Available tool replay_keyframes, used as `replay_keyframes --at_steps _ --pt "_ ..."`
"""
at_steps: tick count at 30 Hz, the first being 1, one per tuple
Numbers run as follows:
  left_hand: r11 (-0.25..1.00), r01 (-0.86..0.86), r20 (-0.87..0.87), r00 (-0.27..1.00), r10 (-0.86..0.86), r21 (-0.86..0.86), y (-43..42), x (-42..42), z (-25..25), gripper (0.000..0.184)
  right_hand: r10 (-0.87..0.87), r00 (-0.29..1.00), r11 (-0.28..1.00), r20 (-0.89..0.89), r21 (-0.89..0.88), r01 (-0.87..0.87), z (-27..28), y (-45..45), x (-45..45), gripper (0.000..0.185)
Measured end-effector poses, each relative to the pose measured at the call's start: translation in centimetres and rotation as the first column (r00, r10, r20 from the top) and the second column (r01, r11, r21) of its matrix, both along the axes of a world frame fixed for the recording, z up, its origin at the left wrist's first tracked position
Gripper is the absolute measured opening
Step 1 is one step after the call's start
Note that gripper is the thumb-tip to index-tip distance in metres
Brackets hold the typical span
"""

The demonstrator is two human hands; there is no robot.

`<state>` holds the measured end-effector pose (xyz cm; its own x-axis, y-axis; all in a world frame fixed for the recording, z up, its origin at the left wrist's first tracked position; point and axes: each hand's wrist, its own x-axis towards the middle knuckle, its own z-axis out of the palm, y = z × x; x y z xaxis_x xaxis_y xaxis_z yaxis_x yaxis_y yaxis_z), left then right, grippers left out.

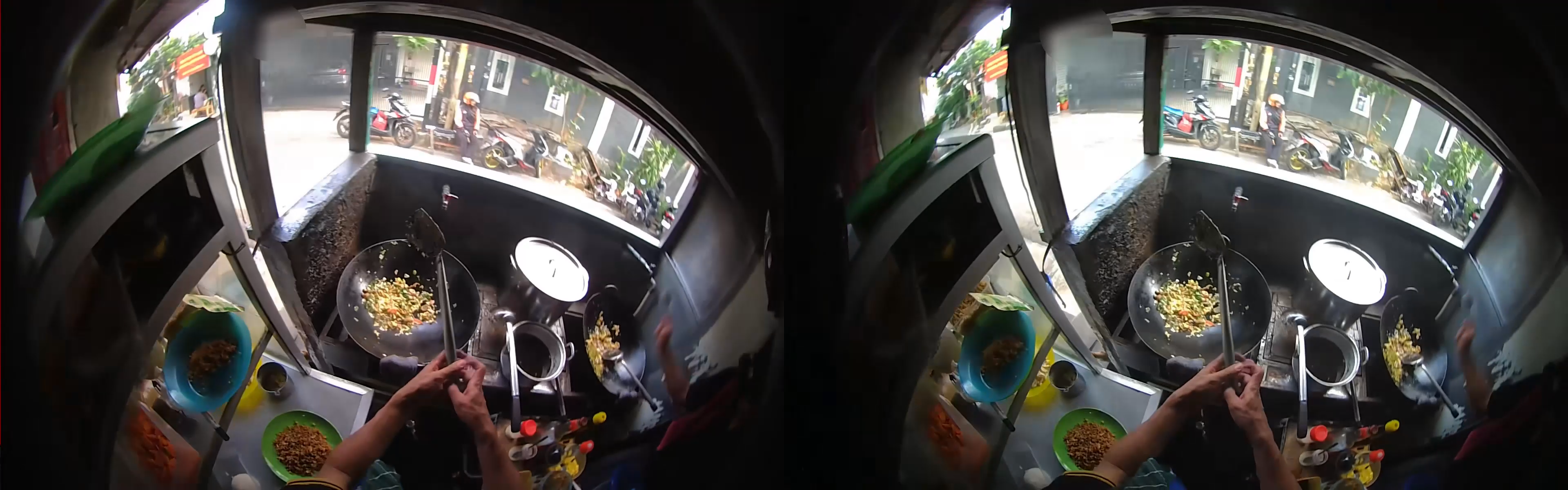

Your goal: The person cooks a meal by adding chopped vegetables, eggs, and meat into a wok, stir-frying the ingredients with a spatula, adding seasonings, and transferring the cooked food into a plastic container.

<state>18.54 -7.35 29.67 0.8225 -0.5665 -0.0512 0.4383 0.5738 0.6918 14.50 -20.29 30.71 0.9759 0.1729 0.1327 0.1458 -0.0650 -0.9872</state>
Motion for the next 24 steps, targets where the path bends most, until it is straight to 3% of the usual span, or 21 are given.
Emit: replay_keyframes --at_steps 2,4,6,8,10,12,13,16,17,21,23,24 --pt "0.993 -0.071 0.090 0.994 0.063 0.090 0.1 0.7 -0.4 0.033 -0.038 0.998 0.993 0.056 -0.114 0.044 -0.2 0.7 1.5 0.058" --pt "0.984 -0.151 0.113 0.984 0.140 0.095 0.0 1.4 -1.3 0.036 -0.060 0.971 0.961 0.232 -0.248 0.119 -0.4 1.5 2.7 0.054" --pt "0.970 -0.225 0.136 0.968 0.212 0.096 0.9 0.7 -1.5 0.039 -0.120 0.981 0.965 0.150 -0.216 0.151 -0.7 2.4 3.5 0.053" --pt "0.847 -0.426 0.128 0.904 0.407 0.318 3.3 -1.7 -0.7 0.042 -0.056 0.979 0.992 -0.197 -0.118 0.033 -1.9 2.3 4.3 0.056" --pt "0.858 -0.339 0.131 0.941 0.313 0.385 5.1 -3.9 -6.0 0.042 -0.057 0.981 0.998 -0.186 -0.045 0.049 -3.1 2.9 4.6 0.057" --pt "0.870 -0.250 0.002 0.961 0.275 0.426 6.7 -7.2 -6.6 0.041 -0.098 0.993 0.934 0.071 -0.337 0.116 -3.1 3.7 5.1 0.057" --pt "0.858 -0.194 -0.034 0.971 0.238 0.475 7.5 -8.8 -6.5 0.042 -0.098 0.994 0.968 -0.050 -0.238 0.084 -4.5 3.6 6.1 0.056" --pt "0.870 -0.116 -0.003 0.991 0.134 0.480 9.0 -12.2 -9.2 0.045 -0.080 0.992 0.974 -0.100 -0.218 0.057 -5.4 4.0 7.0 0.055" --pt "0.851 -0.107 0.014 0.993 0.117 0.514 9.5 -12.9 -10.1 0.046 -0.073 0.996 0.945 0.049 -0.317 0.085 -4.5 4.5 6.6 0.053" --pt "0.855 -0.089 -0.039 0.991 0.126 0.511 11.4 -14.4 -9.8 0.045 0.020 1.000 0.869 -0.016 -0.494 -0.025 -3.1 2.7 6.4 0.052" --pt "0.850 -0.087 -0.098 0.982 0.161 0.519 12.3 -14.5 -9.4 0.044 0.122 0.992 0.704 -0.009 -0.704 -0.093 -1.5 1.0 5.4 0.050" --pt "0.849 -0.103 -0.093 0.980 0.176 0.518 12.6 -14.2 -9.7 0.044 0.106 0.994 0.701 0.028 -0.711 -0.054 -1.3 0.5 5.4 0.048"
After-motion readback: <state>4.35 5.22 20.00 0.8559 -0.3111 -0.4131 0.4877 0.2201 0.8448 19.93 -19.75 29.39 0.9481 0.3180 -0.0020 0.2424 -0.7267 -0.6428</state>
